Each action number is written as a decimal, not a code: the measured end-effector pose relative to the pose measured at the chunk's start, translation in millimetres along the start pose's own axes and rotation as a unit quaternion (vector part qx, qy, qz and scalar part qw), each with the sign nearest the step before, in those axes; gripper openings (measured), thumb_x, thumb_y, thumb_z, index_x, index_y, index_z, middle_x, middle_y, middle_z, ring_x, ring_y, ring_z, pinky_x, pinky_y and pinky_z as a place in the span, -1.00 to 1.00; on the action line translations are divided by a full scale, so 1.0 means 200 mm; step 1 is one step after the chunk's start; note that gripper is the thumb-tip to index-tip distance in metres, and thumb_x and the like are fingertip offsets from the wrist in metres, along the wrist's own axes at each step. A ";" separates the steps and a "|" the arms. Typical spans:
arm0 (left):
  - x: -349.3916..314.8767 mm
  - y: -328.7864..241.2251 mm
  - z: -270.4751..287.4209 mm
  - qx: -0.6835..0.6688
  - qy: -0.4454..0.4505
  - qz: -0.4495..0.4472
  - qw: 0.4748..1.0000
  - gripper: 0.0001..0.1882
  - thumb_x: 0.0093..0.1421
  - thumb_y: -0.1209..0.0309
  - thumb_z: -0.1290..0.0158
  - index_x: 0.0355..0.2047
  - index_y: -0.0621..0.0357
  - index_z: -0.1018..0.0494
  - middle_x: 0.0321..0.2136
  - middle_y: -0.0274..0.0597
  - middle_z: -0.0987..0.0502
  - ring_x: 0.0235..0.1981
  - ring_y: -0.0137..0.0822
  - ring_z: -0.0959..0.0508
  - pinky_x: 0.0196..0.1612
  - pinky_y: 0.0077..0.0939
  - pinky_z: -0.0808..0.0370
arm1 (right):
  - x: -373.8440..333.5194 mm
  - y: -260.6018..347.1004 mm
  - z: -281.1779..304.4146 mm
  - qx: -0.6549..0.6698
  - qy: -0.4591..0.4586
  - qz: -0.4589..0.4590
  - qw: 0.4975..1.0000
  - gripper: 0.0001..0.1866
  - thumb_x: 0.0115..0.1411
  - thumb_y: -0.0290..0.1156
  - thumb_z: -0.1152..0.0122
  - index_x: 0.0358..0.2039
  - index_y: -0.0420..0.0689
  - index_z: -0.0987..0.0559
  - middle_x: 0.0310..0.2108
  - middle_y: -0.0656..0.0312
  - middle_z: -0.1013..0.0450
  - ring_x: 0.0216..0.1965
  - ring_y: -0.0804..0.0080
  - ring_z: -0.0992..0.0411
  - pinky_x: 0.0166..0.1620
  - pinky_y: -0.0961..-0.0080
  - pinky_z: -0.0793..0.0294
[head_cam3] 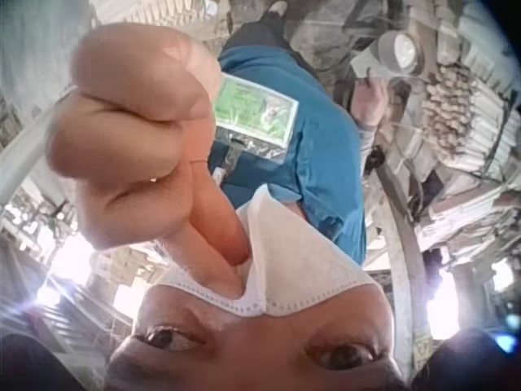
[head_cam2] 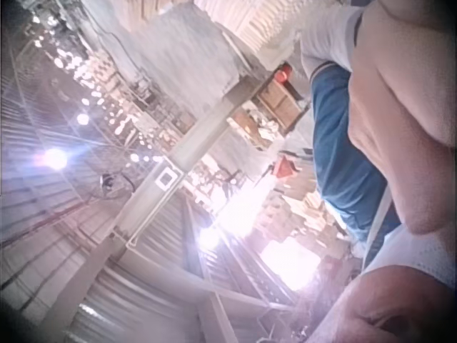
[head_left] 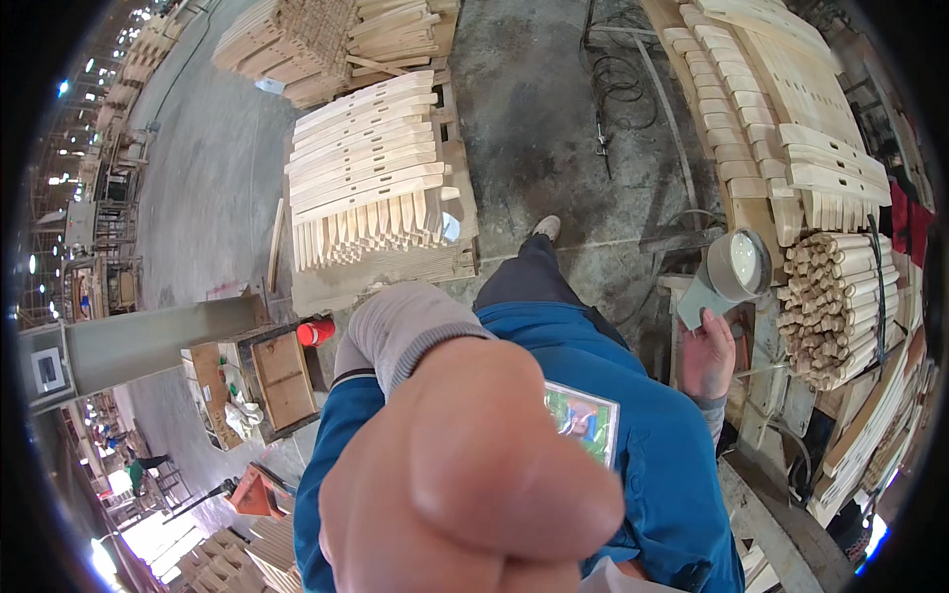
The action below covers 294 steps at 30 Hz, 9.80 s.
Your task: The person pours liquids from two bottles into a container, then uses a power drill to mix the contents. After mixing, the person walks through a workshop and applies the mixture to wooden chair parts using a brush.
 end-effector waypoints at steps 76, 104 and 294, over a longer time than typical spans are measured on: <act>-1.84 -1.69 -0.34 -0.389 0.853 0.165 -0.304 -0.62 0.11 0.53 0.08 -0.03 0.15 -0.19 -0.19 -0.21 -0.38 -0.24 -0.39 -0.43 -0.12 -0.46 -0.40 | -1.99 -1.43 -0.12 0.280 -0.790 0.458 0.296 -0.75 0.03 -0.41 -0.10 -0.29 -0.29 -0.51 -0.16 0.18 -0.37 -0.19 0.41 -0.36 -0.11 0.53 -0.31; -2.11 -3.39 0.08 -0.424 0.870 0.068 -0.243 -0.67 0.13 0.43 0.08 -0.08 0.24 -0.24 -0.22 -0.19 -0.40 -0.19 -0.35 -0.42 -0.01 -0.25 -0.35 | -3.06 -2.60 -0.56 0.425 -0.876 0.158 0.164 -0.72 -0.10 -0.53 -0.04 -0.28 -0.15 -0.51 -0.75 0.37 -0.24 -0.67 0.65 -0.16 -0.57 0.59 -0.19; -0.98 3.52 -1.03 0.472 -0.195 -0.729 -0.455 -0.70 0.18 0.50 0.30 -0.07 0.31 -0.16 -0.17 -0.02 -0.38 -0.28 -0.24 -0.50 -0.44 -0.42 -0.60 | 1.88 1.80 -1.57 0.572 -0.058 -0.433 -0.694 -0.91 -0.11 -0.67 -0.18 -0.61 -0.19 -0.49 -0.47 0.23 -0.41 -0.41 0.48 -0.42 -0.36 0.67 -0.43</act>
Point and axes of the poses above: each hand's wrist, its own x-axis towards the middle knuckle, its own z-axis out of the back of the hand, y = z × x, the point moved 9 cm from there along x, towards the middle knuckle
